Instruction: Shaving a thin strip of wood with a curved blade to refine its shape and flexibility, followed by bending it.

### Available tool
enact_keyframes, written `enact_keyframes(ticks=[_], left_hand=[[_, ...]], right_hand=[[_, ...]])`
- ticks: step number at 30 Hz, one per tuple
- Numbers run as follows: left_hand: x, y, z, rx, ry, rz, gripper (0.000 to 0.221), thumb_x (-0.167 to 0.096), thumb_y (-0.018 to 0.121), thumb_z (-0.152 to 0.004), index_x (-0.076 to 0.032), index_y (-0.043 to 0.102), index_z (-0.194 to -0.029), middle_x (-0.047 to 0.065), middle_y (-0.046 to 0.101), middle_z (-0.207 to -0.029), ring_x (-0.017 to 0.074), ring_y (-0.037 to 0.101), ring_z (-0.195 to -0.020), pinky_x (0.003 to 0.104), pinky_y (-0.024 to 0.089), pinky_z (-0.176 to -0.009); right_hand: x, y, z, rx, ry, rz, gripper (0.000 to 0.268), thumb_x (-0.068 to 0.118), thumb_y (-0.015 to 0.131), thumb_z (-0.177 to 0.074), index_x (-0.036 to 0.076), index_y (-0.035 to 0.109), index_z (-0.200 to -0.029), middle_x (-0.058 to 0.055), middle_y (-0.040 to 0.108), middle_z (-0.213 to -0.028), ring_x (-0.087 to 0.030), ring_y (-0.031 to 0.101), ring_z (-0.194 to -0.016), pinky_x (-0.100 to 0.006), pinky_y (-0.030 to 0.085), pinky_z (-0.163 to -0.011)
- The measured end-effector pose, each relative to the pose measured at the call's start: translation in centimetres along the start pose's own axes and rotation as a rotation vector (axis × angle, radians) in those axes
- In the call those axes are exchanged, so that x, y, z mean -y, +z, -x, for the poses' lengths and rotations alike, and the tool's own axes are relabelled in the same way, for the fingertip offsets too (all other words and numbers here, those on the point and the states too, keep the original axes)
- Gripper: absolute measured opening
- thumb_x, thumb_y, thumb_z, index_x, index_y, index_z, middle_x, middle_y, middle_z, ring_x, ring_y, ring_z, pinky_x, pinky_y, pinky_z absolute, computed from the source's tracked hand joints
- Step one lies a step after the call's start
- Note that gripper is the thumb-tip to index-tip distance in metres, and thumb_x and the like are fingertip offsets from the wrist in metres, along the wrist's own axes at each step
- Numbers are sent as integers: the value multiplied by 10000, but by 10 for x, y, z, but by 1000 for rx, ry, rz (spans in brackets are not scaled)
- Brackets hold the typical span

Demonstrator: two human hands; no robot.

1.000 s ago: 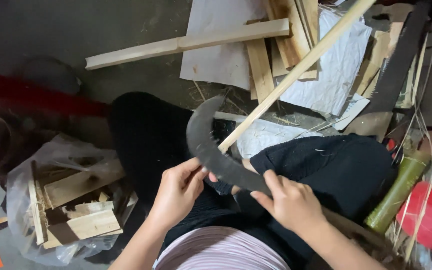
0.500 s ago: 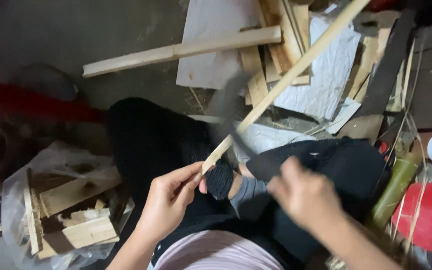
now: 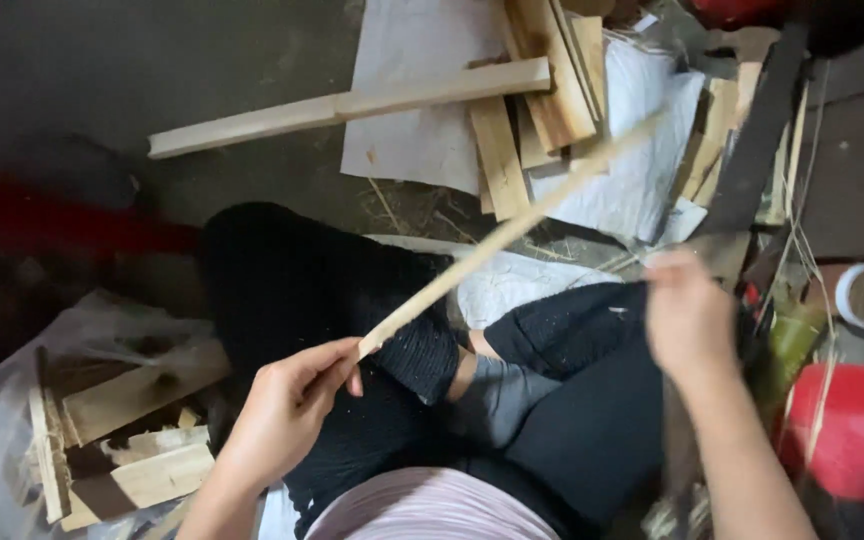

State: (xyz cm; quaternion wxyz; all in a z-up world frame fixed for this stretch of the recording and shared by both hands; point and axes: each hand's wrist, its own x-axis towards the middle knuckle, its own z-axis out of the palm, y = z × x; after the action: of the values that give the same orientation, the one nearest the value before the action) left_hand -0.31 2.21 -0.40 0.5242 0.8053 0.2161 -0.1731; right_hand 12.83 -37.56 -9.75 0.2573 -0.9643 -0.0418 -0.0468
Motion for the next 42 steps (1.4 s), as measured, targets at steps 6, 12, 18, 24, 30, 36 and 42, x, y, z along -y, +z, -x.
enact_keyframes(ticks=[6,12,18,24,30,36,42], left_hand=[[3,-45,0,-137,21,-382,287,-169,788,-809,-174,771,-1096,-41,859,-718,85,681,-457,265,493,-439],[-28,-86,7,-222,-157,-997,154,-354,743,-881,-233,708,-968,-45,815,-710,132,760,-498,263,515,-471],[-35,-81,8,-428,-86,-1123,89,-277,743,-919,-194,712,-910,-35,709,-815,177,682,-540,320,532,-554],[-36,-62,-5,-520,68,-1032,138,-218,729,-933,-119,706,-839,22,706,-750,237,664,-502,362,506,-514],[-31,-51,-17,-482,-34,-1003,137,-247,713,-899,-129,693,-833,30,691,-739,259,694,-583,374,525,-572],[-28,-52,-31,-474,-86,-996,146,-234,697,-935,-120,690,-844,17,695,-729,244,689,-546,363,535,-551],[-24,-61,-42,-393,-167,-1039,164,-292,680,-936,-169,687,-829,-20,727,-751,215,722,-568,333,576,-572]], right_hand=[[57,-42,14,181,397,-1021,651,618,246,-1089,35,534,-1121,34,371,-451,-84,314,-292,-262,286,-257],[67,-1,56,478,420,-1283,684,576,400,-1019,-61,526,-1237,35,425,-479,-49,322,-313,-234,269,-250],[108,43,73,549,554,-437,277,297,651,-949,129,678,-1168,-32,552,-516,-162,428,-345,-322,313,-360],[114,92,91,685,446,-28,495,448,619,-936,224,478,-1355,-97,795,-1026,-336,774,-907,-457,568,-818],[101,123,117,515,250,37,462,408,659,-918,233,491,-1311,-106,771,-1019,-395,739,-863,-509,563,-735],[95,136,126,346,98,224,435,338,682,-907,220,551,-1304,-94,576,-994,-340,708,-663,-441,597,-620],[92,129,119,335,81,231,407,282,729,-836,190,650,-1225,-105,575,-1083,-323,572,-967,-449,514,-865]])
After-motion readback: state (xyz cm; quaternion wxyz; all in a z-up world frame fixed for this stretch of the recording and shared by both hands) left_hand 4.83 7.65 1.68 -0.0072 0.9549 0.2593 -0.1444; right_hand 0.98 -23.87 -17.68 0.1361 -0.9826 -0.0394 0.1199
